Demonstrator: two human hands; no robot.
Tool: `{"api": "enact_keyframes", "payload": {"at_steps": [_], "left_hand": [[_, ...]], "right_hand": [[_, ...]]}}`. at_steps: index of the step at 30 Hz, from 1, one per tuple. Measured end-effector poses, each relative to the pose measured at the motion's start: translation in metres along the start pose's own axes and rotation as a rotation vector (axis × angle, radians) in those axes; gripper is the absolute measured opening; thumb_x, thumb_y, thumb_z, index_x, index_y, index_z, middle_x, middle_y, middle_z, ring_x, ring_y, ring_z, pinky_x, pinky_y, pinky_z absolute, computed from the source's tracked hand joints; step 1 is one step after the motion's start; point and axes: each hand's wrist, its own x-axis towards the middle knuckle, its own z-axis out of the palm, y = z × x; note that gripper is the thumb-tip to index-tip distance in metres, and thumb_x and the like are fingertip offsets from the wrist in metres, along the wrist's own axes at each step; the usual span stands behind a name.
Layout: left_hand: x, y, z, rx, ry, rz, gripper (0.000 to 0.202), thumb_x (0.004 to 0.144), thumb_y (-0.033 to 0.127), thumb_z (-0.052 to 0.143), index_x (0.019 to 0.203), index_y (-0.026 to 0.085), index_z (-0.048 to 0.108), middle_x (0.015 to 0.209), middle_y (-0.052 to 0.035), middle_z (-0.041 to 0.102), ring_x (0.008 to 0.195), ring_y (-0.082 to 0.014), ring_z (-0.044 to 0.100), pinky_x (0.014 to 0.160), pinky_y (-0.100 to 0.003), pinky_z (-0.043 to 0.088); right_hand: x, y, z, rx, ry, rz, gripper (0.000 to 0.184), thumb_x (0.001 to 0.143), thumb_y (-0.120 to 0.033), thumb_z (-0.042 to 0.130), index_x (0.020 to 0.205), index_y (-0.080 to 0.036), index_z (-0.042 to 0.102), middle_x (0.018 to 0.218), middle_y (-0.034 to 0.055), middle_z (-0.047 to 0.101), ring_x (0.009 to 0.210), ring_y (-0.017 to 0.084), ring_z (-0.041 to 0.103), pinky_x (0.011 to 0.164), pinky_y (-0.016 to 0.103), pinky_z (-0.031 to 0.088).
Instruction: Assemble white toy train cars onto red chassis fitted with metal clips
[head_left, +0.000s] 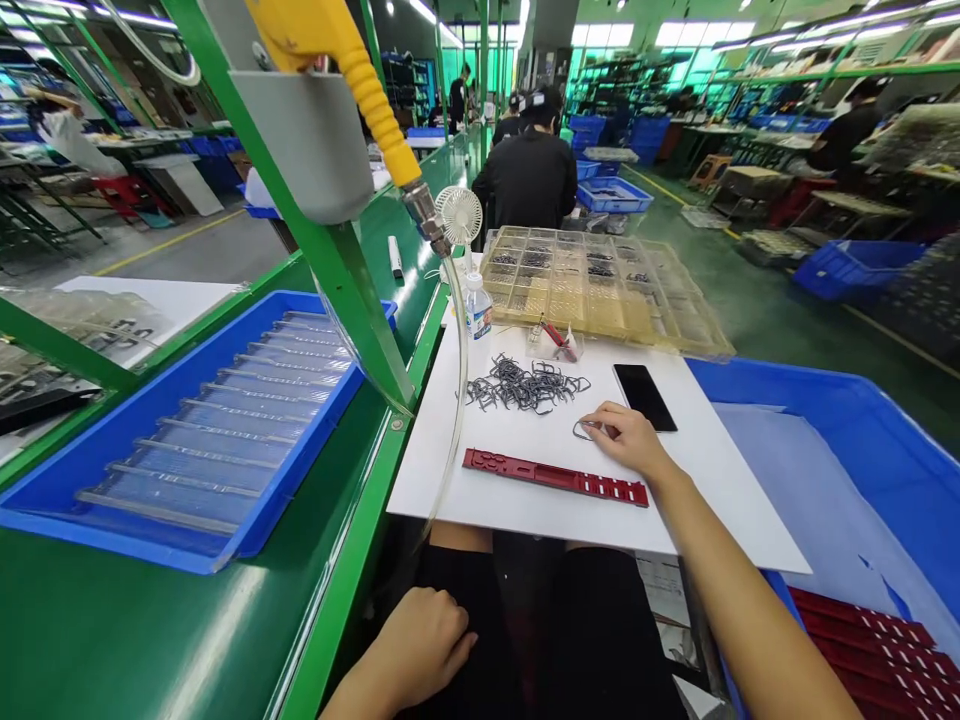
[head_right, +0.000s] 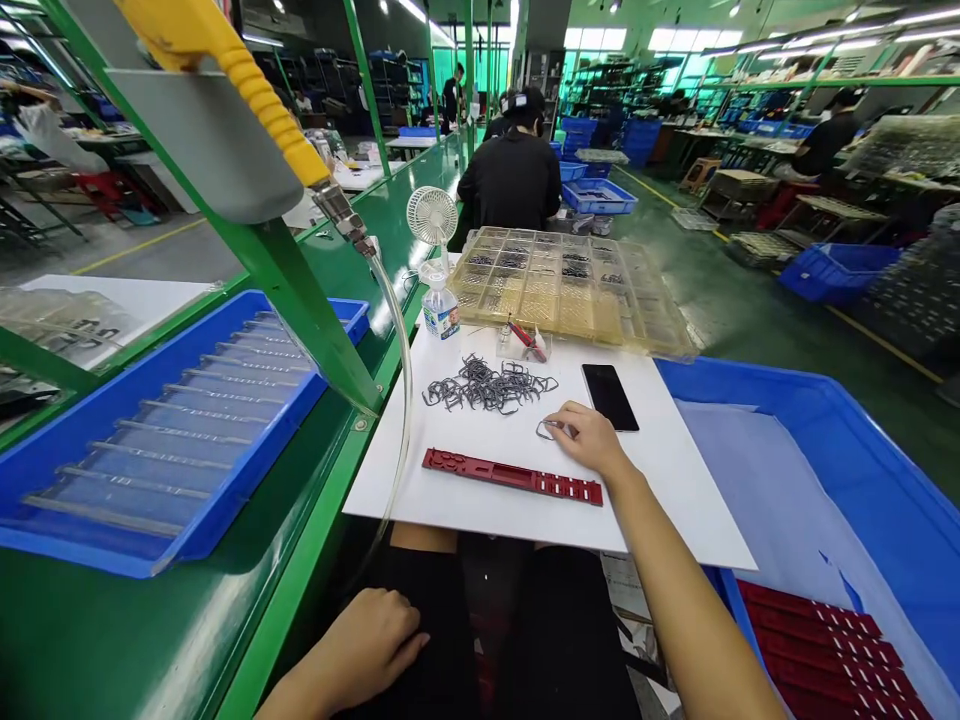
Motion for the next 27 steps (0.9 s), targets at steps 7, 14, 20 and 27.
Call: {"api": "enact_keyframes", "payload": {"at_steps": [7, 14, 20, 27], "left_hand": [[0.000, 0.001, -0.004, 0.013, -0.025, 0.001, 0.040, 0.115, 0.031, 0.047, 0.105, 0.016, 0.083, 0.109, -0.0190, 0.085, 0.108, -0.0420, 0.083, 0.094, -0.052, 0.064], [0.003, 0.000, 0.000, -0.003, -0.037, -0.015, 0.042, 0.115, 0.029, 0.043, 0.099, 0.018, 0.080, 0.104, -0.0160, 0.084, 0.104, -0.0378, 0.082, 0.088, -0.045, 0.058], [0.006, -0.003, 0.006, 0.017, -0.041, -0.007, 0.042, 0.116, 0.031, 0.042, 0.099, 0.020, 0.079, 0.103, -0.0137, 0.084, 0.102, -0.0336, 0.082, 0.086, -0.040, 0.056], [0.006, -0.003, 0.004, 0.015, -0.056, -0.014, 0.044, 0.116, 0.031, 0.040, 0.098, 0.019, 0.079, 0.103, -0.0142, 0.083, 0.101, -0.0361, 0.082, 0.084, -0.043, 0.055]], "right_hand": [[0.001, 0.006, 0.003, 0.056, 0.086, -0.008, 0.024, 0.097, -0.037, 0.068, 0.099, -0.020, 0.086, 0.092, 0.0079, 0.074, 0.057, 0.015, 0.050, 0.065, 0.035, 0.045], [0.001, 0.008, 0.004, 0.031, 0.097, 0.040, 0.024, 0.086, -0.016, 0.060, 0.103, -0.020, 0.076, 0.095, 0.0050, 0.070, 0.061, 0.015, 0.052, 0.070, 0.034, 0.044], [-0.001, 0.006, 0.003, 0.024, 0.111, 0.066, 0.016, 0.079, -0.013, 0.058, 0.092, -0.022, 0.062, 0.098, 0.0046, 0.067, 0.064, 0.016, 0.050, 0.070, 0.035, 0.041], [-0.002, 0.004, 0.003, 0.026, 0.085, 0.068, 0.010, 0.079, -0.015, 0.060, 0.086, -0.023, 0.059, 0.093, 0.0039, 0.067, 0.064, 0.016, 0.051, 0.068, 0.034, 0.039]]}}
